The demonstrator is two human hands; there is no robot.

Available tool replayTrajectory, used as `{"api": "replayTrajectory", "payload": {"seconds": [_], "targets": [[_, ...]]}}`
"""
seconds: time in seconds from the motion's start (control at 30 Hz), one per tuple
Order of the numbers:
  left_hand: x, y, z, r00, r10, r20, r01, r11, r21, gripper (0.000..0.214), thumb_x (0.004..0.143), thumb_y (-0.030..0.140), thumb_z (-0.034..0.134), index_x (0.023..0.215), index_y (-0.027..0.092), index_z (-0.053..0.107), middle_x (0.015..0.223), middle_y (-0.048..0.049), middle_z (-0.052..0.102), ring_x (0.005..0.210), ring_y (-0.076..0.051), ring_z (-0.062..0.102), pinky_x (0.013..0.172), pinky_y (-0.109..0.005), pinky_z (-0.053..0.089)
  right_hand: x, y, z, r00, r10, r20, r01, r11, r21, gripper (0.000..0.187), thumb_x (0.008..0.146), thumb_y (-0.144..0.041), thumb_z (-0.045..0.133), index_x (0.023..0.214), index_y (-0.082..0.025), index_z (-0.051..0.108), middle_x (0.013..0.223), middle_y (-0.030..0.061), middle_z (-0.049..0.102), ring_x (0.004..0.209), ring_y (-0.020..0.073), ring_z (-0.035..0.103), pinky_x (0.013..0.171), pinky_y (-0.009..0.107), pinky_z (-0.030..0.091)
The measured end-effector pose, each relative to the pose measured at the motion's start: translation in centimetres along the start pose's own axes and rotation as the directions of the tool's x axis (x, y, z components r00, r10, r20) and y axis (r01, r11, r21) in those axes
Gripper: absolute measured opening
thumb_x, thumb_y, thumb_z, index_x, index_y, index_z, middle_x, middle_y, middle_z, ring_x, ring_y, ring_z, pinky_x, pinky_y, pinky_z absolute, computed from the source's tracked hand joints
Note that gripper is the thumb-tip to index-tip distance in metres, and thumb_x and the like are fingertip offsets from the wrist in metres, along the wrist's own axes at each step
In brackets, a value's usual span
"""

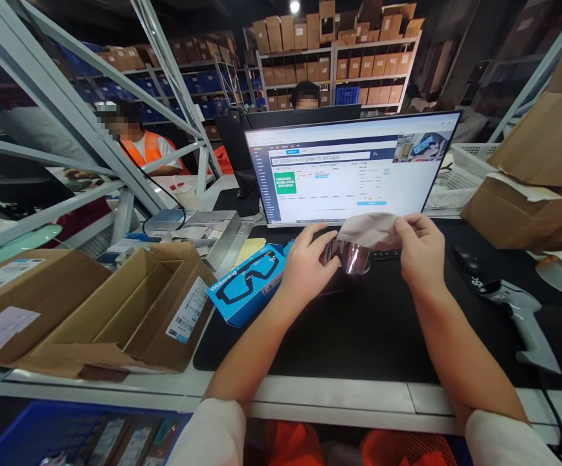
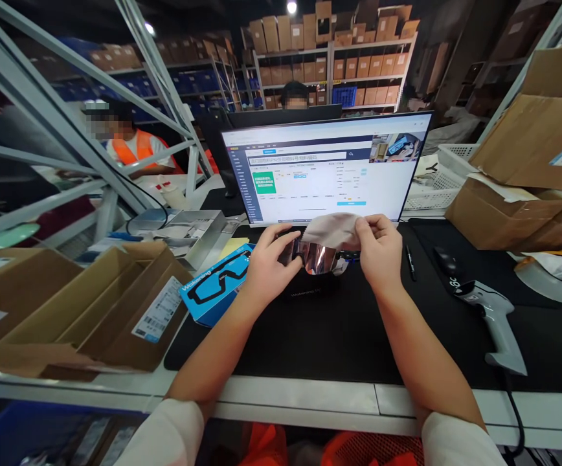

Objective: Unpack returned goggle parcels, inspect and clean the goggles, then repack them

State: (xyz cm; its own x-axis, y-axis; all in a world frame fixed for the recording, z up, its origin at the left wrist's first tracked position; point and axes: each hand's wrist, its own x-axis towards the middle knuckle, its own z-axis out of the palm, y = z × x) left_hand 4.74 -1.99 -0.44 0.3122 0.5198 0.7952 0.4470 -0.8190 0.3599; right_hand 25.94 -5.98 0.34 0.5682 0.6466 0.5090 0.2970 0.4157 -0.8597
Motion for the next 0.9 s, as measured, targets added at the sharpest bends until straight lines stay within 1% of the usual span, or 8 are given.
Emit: {"api": "replayTrajectory", "payload": {"seconds": [0.1,0.23,0.37,0.5,0.57,0.67,0.8,0.9], "targets": [[-0.1,-0.1,0.4,0.999,-0.007,0.031,0.007,1.0,-0.007,0.051,0.08,0.01,0.065,0.131,0.019,0.063,0.135,-0.0111,0.064,0.127,-0.025,0.062,0.111,-0.04,0.053,-0.6,-1.2,-0.6,0.945,0.012,0.327,-0.017,1.0,0.013,0.031,0.09,-0.05,0.071,0.082,-0.022,0.064,0.075,0.002,0.066,0.071,0.0186,0.064,0.07,0.031,0.055],[-0.4,-0.1,0.7,0.998,-0.003,0.066,0.005,0.999,-0.033,0.069,0.08,0.012,0.066,0.147,0.02,0.048,0.138,-0.0118,0.062,0.129,-0.026,0.061,0.109,-0.042,0.053,-1.8,-2.7,-0.9,0.691,0.035,0.722,-0.051,0.999,0.0,0.034,0.096,-0.052,0.065,0.082,-0.021,0.071,0.09,0.0052,0.073,0.079,0.0201,0.067,0.078,0.033,0.056],[-0.5,0.0,0.5,0.997,0.051,0.065,-0.046,0.996,-0.081,0.067,0.084,0.015,0.066,0.147,0.023,0.047,0.136,-0.0107,0.064,0.127,-0.025,0.063,0.107,-0.04,0.055,-1.5,-2.5,-1.0,0.746,0.162,0.646,-0.276,0.958,0.079,0.029,0.089,-0.049,0.074,0.1,-0.024,0.065,0.086,0.0028,0.073,0.073,0.02,0.069,0.068,0.032,0.057],[-0.4,0.0,0.3,0.993,0.083,0.083,-0.074,0.992,-0.103,0.065,0.086,0.018,0.066,0.148,0.024,0.046,0.135,-0.0102,0.065,0.126,-0.025,0.063,0.107,-0.04,0.055,-0.6,-2.0,-1.3,0.568,0.282,0.773,-0.426,0.904,-0.017,0.043,0.081,-0.041,0.081,0.107,-0.025,0.051,0.085,0.0028,0.075,0.067,0.0231,0.071,0.066,0.037,0.058],[-0.4,-0.1,0.2,0.992,0.09,0.088,-0.08,0.992,-0.102,0.065,0.086,0.017,0.066,0.148,0.024,0.046,0.135,-0.0104,0.065,0.126,-0.025,0.063,0.107,-0.04,0.055,-0.2,-1.8,-1.5,0.513,0.317,0.798,-0.375,0.919,-0.123,0.038,0.079,-0.036,0.079,0.102,-0.024,0.05,0.086,0.0025,0.074,0.069,0.023,0.071,0.068,0.037,0.058],[-0.4,-0.1,0.2,0.991,0.1,0.088,-0.092,0.992,-0.091,0.065,0.085,0.016,0.066,0.148,0.023,0.047,0.134,-0.0105,0.065,0.124,-0.025,0.064,0.107,-0.04,0.055,0.3,-1.6,-1.8,0.551,0.331,0.766,-0.103,0.938,-0.331,0.024,0.077,-0.034,0.073,0.091,-0.021,0.06,0.088,0.0031,0.073,0.077,0.0216,0.068,0.07,0.032,0.053],[-0.5,0.1,0.4,0.989,0.089,0.116,-0.079,0.993,-0.089,0.052,0.083,0.014,0.067,0.134,0.02,0.06,0.132,-0.0112,0.066,0.122,-0.025,0.065,0.107,-0.04,0.056,0.0,-1.8,-1.4,0.437,0.345,0.831,0.014,0.921,-0.389,0.022,0.084,-0.038,0.059,0.084,-0.019,0.069,0.082,0.003,0.072,0.077,0.0204,0.066,0.072,0.03,0.05],[-0.7,0.4,0.7,0.976,0.117,0.184,-0.099,0.99,-0.103,0.038,0.084,0.015,0.068,0.122,0.018,0.066,0.131,-0.012,0.067,0.122,-0.025,0.065,0.107,-0.041,0.056,-0.8,-2.0,-0.6,0.502,0.301,0.811,0.035,0.93,-0.367,0.03,0.084,-0.043,0.053,0.068,-0.018,0.059,0.069,0.0022,0.064,0.063,0.0166,0.056,0.058,0.028,0.041]]}}
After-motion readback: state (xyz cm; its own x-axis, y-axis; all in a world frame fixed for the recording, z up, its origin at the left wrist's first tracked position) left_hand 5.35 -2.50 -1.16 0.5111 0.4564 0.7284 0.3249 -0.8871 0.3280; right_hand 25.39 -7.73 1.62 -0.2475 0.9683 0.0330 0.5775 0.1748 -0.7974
